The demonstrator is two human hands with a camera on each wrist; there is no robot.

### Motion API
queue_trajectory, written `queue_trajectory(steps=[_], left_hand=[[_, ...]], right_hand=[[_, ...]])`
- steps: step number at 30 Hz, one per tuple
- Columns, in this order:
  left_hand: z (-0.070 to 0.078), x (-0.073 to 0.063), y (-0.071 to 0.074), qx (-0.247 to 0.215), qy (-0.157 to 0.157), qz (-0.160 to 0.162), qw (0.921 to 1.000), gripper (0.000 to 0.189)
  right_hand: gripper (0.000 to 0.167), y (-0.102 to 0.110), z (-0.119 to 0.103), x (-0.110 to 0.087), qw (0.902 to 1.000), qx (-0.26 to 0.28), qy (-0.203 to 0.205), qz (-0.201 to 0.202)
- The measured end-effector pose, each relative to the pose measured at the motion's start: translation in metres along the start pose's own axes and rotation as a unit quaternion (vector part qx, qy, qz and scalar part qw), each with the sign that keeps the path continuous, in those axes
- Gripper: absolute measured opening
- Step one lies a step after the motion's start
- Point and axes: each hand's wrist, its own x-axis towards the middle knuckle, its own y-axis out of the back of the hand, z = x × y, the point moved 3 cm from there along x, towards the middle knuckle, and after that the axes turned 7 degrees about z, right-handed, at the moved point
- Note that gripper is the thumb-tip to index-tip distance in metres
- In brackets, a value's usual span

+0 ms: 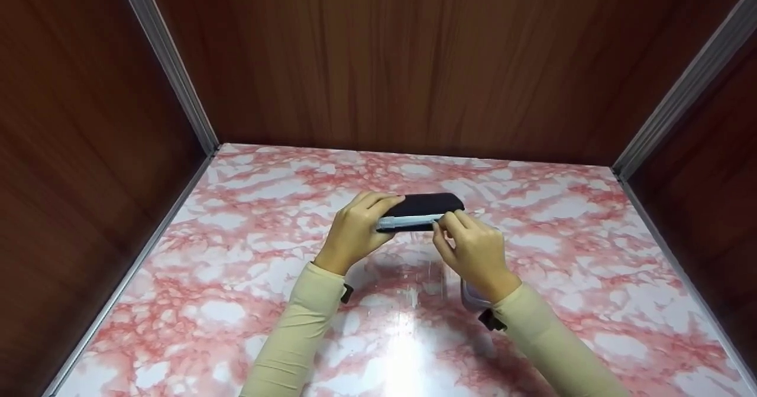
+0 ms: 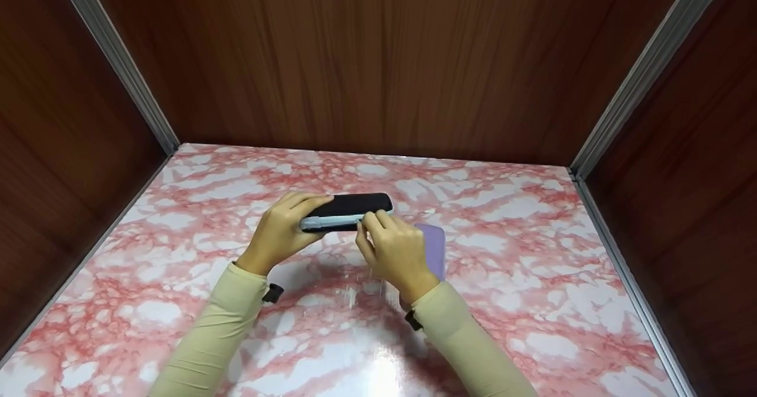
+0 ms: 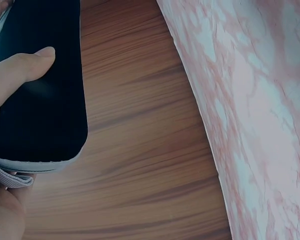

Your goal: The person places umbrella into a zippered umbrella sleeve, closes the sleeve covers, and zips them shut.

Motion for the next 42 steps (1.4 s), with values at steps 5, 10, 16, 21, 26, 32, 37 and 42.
queue_trajectory(steps=[5,10,16,21,26,32,37,42], left_hand=[[0.000,0.000,-0.002,0.001,-0.002,-0.003,1.0000,0.049],[0.001,0.000,-0.003,0.002,-0.007,-0.004,1.0000,0.049],[0.000,0.000,-0.002,-0.003,-0.001,0.000,1.0000,0.049],[-0.001,0.000,-0.001,-0.004,-0.001,0.003,1.0000,0.050],[-0.001,-0.001,0.001,-0.008,-0.002,0.010,0.9999,0.050],[-0.001,0.000,0.002,-0.005,-0.003,0.015,0.9999,0.049],[-0.001,0.000,0.002,-0.006,-0.004,0.015,0.9999,0.049],[-0.001,0.000,0.001,-0.009,-0.003,0.013,0.9999,0.050]], right_hand=[[0.019,0.002,0.005,-0.004,0.9999,-0.001,-0.006,0.008],[0.020,0.004,0.008,-0.007,0.9999,0.005,-0.012,0.005],[0.019,0.005,0.012,-0.007,0.9990,0.029,-0.034,0.005],[0.018,0.006,0.014,-0.008,0.9980,0.041,-0.049,-0.005],[0.012,0.008,0.017,-0.008,0.9936,0.083,-0.076,-0.005],[0.011,0.009,0.022,-0.009,0.9886,0.118,-0.094,-0.004],[0.011,0.009,0.023,-0.011,0.9885,0.121,-0.091,-0.010],[0.011,0.010,0.024,-0.014,0.9892,0.113,-0.093,-0.008]])
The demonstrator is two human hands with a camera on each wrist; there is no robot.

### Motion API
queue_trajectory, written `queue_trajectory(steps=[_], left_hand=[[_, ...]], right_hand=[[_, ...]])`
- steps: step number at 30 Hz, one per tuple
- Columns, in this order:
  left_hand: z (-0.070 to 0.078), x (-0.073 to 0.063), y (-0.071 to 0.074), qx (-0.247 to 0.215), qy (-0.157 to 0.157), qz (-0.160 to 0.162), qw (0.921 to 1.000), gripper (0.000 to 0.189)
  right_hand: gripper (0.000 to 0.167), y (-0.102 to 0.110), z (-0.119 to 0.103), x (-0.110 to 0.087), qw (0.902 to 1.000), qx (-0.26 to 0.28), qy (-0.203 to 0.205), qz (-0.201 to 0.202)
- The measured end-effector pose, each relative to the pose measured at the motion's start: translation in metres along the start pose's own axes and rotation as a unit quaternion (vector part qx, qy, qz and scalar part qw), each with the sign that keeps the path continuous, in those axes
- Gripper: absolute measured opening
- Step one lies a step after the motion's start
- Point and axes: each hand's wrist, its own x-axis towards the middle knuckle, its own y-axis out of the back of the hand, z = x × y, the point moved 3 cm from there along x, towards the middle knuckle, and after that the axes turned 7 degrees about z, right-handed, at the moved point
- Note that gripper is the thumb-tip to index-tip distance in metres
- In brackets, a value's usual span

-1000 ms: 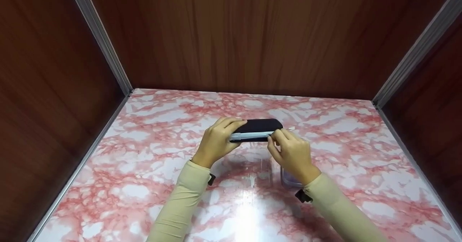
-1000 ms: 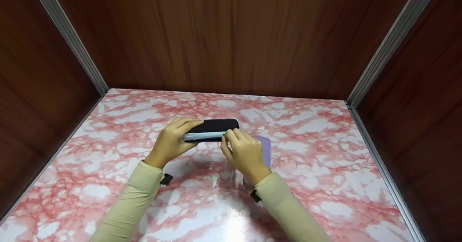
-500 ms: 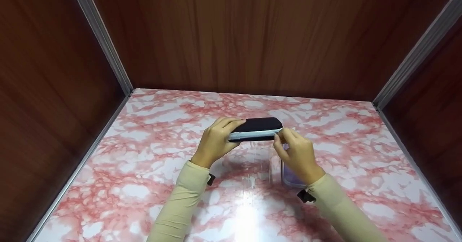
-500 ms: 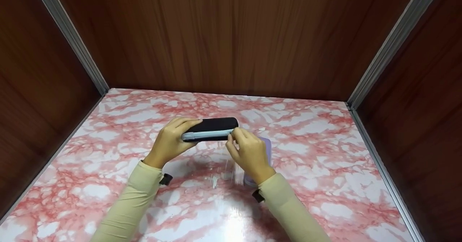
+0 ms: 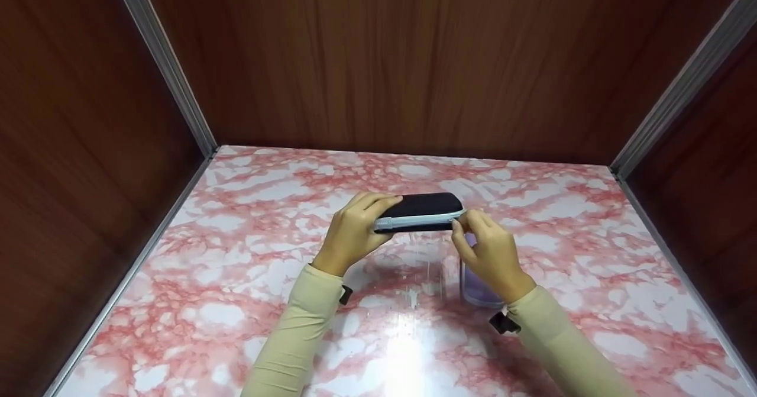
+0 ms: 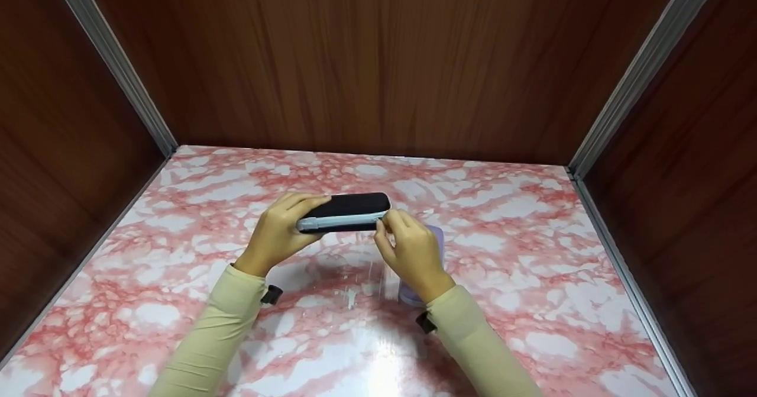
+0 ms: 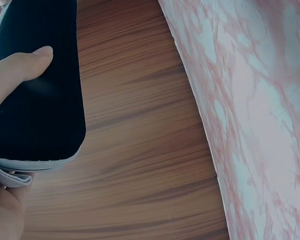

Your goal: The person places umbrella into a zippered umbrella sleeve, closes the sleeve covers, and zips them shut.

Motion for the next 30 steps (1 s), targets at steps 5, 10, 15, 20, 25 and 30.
queue_trajectory(steps=[5,10,15,20,25,30], left_hand=[[0.0005,0.0005,0.0006,-0.002,0.001,-0.002,1.0000,0.049],[-0.0002,0.0001,0.0021,-0.004,0.005,0.003,1.0000,0.049],[-0.0005,0.0001,0.0031,-0.003,0.007,0.002,1.0000,0.049],[-0.0006,-0.0008,0.0043,-0.002,0.005,0.002,1.0000,0.049],[-0.0005,-0.0005,0.0052,0.003,0.002,0.002,1.0000,0.051],[0.0000,0.0014,0.0053,0.002,0.000,0.003,1.0000,0.051]], right_hand=[[0.010,0.0000,0.0010,-0.0013,0.9999,0.012,-0.007,-0.003],[0.010,-0.0003,0.0010,-0.0011,0.9995,0.028,-0.013,-0.001],[0.010,-0.0006,0.0012,-0.0008,0.9992,0.036,-0.017,0.001],[0.009,-0.0010,0.0024,-0.0004,0.9987,0.047,-0.017,0.007],[0.008,-0.0018,0.0030,-0.0003,0.9988,0.043,-0.021,0.006],[0.009,-0.0011,0.0036,0.0008,0.9993,0.026,-0.026,0.001]])
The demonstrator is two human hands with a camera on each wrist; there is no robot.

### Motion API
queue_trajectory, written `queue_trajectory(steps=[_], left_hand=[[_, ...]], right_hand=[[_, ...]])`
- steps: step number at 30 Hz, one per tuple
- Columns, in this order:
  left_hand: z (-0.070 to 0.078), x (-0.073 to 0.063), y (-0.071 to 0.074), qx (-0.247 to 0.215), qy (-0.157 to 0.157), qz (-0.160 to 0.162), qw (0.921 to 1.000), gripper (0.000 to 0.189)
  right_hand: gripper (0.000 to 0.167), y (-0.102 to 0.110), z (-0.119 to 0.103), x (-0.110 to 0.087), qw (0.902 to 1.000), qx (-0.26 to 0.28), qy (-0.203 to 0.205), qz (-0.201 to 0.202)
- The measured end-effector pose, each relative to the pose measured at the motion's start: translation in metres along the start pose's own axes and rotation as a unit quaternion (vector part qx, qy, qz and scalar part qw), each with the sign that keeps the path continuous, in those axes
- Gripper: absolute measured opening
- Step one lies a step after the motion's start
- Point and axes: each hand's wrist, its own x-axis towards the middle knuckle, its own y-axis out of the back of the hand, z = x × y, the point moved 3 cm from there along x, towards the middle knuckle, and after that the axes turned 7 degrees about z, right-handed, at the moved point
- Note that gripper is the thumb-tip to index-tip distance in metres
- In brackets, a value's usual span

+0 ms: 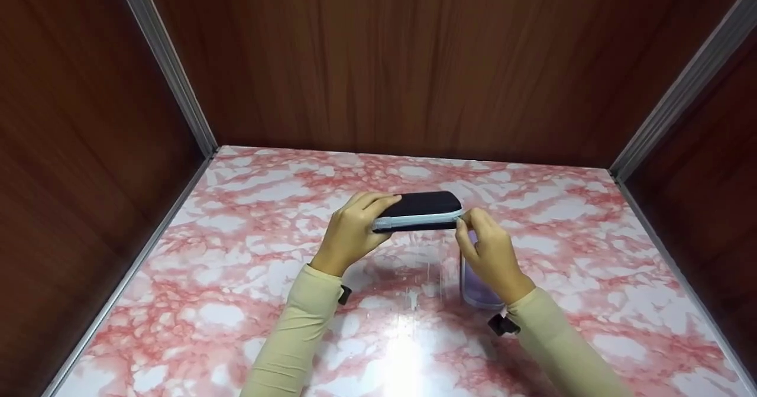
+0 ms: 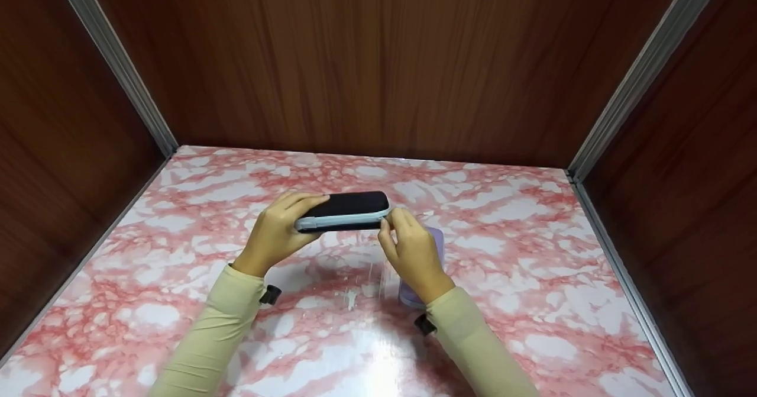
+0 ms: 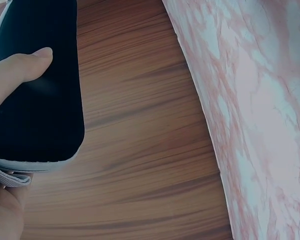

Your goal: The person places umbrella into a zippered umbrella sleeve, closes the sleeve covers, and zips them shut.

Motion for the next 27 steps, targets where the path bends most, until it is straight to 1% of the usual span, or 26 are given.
queue_trajectory(steps=[7,12,18,24,27], left_hand=[[0.0002,-0.0009,0.0010,0.000,0.000,0.001,1.0000,0.051],[-0.0007,-0.0009,0.0013,-0.003,0.001,0.003,1.0000,0.051],[-0.0012,-0.0012,0.0026,-0.008,0.003,0.007,0.9999,0.051],[-0.0018,-0.0018,0.0025,-0.008,0.006,0.003,0.9999,0.050],[-0.0020,-0.0020,0.0025,-0.010,0.007,0.004,0.9999,0.050]], right_hand=[[0.007,-0.0001,0.0017,-0.0001,0.9999,-0.003,0.007,0.014],[0.007,0.0000,0.0043,0.0000,0.9998,0.002,-0.010,0.014],[0.007,-0.0007,0.0044,0.0001,0.9998,0.016,-0.013,0.007],[0.009,-0.0012,0.0047,0.0007,0.9990,0.031,-0.021,0.023],[0.010,-0.0017,0.0062,0.0007,0.9982,0.040,-0.037,0.026]])
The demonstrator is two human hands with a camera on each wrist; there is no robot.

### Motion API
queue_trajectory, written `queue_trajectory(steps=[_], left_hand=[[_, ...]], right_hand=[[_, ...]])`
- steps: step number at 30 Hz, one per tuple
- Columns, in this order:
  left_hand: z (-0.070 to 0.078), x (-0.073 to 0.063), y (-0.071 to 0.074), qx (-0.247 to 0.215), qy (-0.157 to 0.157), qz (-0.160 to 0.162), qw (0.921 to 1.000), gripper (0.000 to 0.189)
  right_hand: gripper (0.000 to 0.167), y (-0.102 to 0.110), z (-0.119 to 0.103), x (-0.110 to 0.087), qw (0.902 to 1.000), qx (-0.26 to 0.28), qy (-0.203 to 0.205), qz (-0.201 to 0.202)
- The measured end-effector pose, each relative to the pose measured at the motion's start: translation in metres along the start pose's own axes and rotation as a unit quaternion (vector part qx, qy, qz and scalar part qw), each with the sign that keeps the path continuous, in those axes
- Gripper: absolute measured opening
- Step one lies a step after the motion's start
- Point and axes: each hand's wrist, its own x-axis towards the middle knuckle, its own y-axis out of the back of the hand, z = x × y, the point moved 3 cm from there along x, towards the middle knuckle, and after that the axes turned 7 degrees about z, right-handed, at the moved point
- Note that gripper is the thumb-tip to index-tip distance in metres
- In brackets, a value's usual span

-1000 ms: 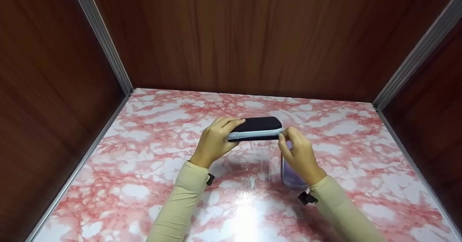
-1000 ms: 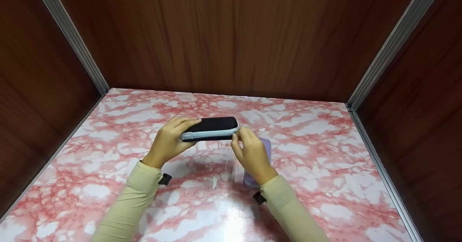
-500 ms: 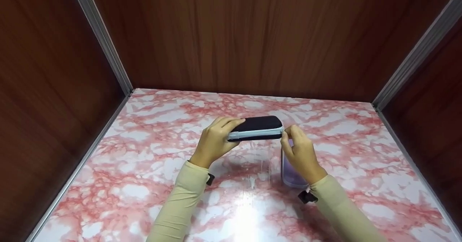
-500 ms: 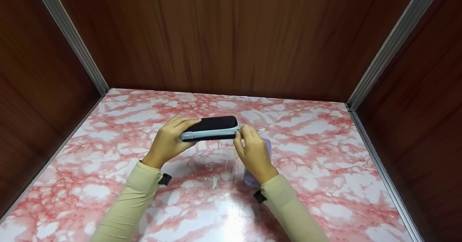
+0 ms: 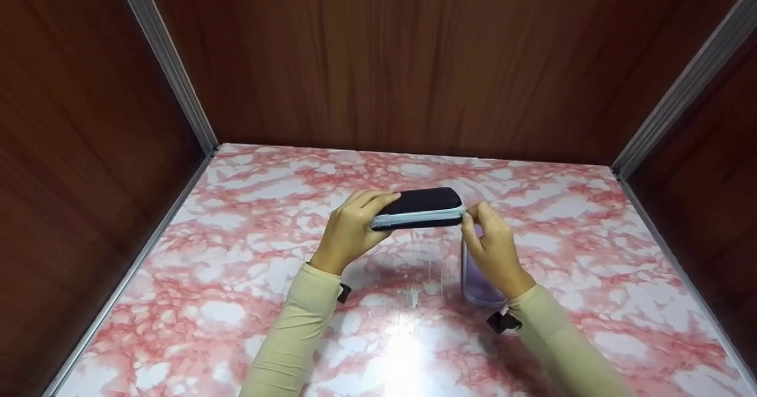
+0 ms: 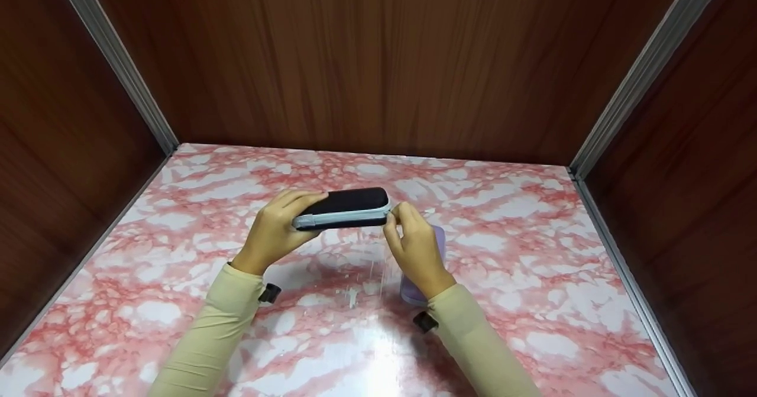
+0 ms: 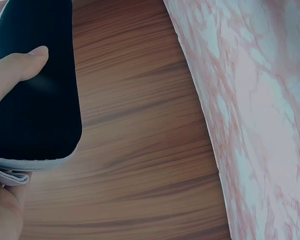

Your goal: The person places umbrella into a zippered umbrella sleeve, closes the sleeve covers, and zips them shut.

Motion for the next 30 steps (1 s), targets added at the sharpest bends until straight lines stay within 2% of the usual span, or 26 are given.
queue_trajectory(steps=[10,17,20,22,25,27,30], left_hand=[[0.000,0.002,0.000,-0.002,-0.002,0.003,1.0000,0.050],[-0.003,-0.001,0.001,-0.018,0.009,0.001,0.9998,0.051],[-0.006,-0.001,0.003,-0.031,0.022,0.001,0.9993,0.053],[-0.007,0.000,0.005,-0.042,0.029,0.003,0.9987,0.054],[-0.009,0.000,0.005,-0.068,0.040,0.007,0.9969,0.054],[-0.010,-0.001,0.005,-0.085,0.044,0.010,0.9953,0.054],[-0.012,-0.004,0.004,-0.108,0.049,0.012,0.9929,0.052]], right_hand=[[0.012,0.000,0.005,0.002,0.9970,0.038,-0.068,-0.005],[0.014,0.002,0.006,0.003,0.9950,0.065,-0.074,-0.017],[0.007,0.007,-0.004,0.008,0.9884,0.116,-0.089,-0.041],[0.019,0.011,-0.010,0.011,0.9796,0.151,-0.115,-0.065],[0.050,0.014,-0.016,0.014,0.9664,0.186,-0.147,-0.099],[0.067,0.015,-0.016,0.016,0.9643,0.180,-0.156,-0.116],[0.078,0.014,-0.016,0.018,0.9640,0.174,-0.153,-0.131]])
